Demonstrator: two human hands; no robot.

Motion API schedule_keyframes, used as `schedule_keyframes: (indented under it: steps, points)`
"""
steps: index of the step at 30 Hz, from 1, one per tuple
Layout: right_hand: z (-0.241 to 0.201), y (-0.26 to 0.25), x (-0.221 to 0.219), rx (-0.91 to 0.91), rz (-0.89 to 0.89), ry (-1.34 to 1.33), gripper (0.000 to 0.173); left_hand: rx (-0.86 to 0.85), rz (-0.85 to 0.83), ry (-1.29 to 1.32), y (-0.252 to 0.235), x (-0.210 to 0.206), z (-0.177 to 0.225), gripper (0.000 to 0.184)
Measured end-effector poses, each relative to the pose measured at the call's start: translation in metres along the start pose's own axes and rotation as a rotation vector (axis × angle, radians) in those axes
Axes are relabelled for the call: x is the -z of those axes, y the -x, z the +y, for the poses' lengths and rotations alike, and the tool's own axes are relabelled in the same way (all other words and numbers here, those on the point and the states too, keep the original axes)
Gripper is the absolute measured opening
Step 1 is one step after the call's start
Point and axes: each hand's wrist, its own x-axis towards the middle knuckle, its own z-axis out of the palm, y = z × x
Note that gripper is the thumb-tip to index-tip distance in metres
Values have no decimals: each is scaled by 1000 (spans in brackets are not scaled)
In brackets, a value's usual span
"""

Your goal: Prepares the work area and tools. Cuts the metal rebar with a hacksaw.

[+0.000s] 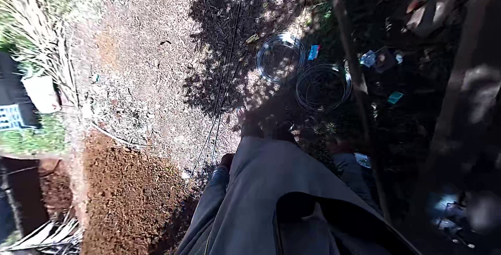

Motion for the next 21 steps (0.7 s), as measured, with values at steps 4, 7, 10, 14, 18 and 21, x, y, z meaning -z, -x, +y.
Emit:
schedule_keyframes:
  steps: [4,7,10,14,18,21]
  points:
    - [-8,-21,-51,-132,-83,-27,43,-203,22,123,-32,-12,-98,41]
    - [-3,-49,-97,-194,-131,90,49,54,-38,317,-18,32,-70,42]
    - [-8,-72,-149,-200,-151,204,48,-18,51,311,-24,92,-50,38]
    - [-50,-79,-176,-72,-293,360,53,164,100,673,-82,172,-45,42]
    - [-106,-81,-173,-29,-306,263,56,185,213,763,-132,267,-17,39]
    - [-183,-74,-149,-28,-275,138,51,97,258,713,-156,338,36,40]
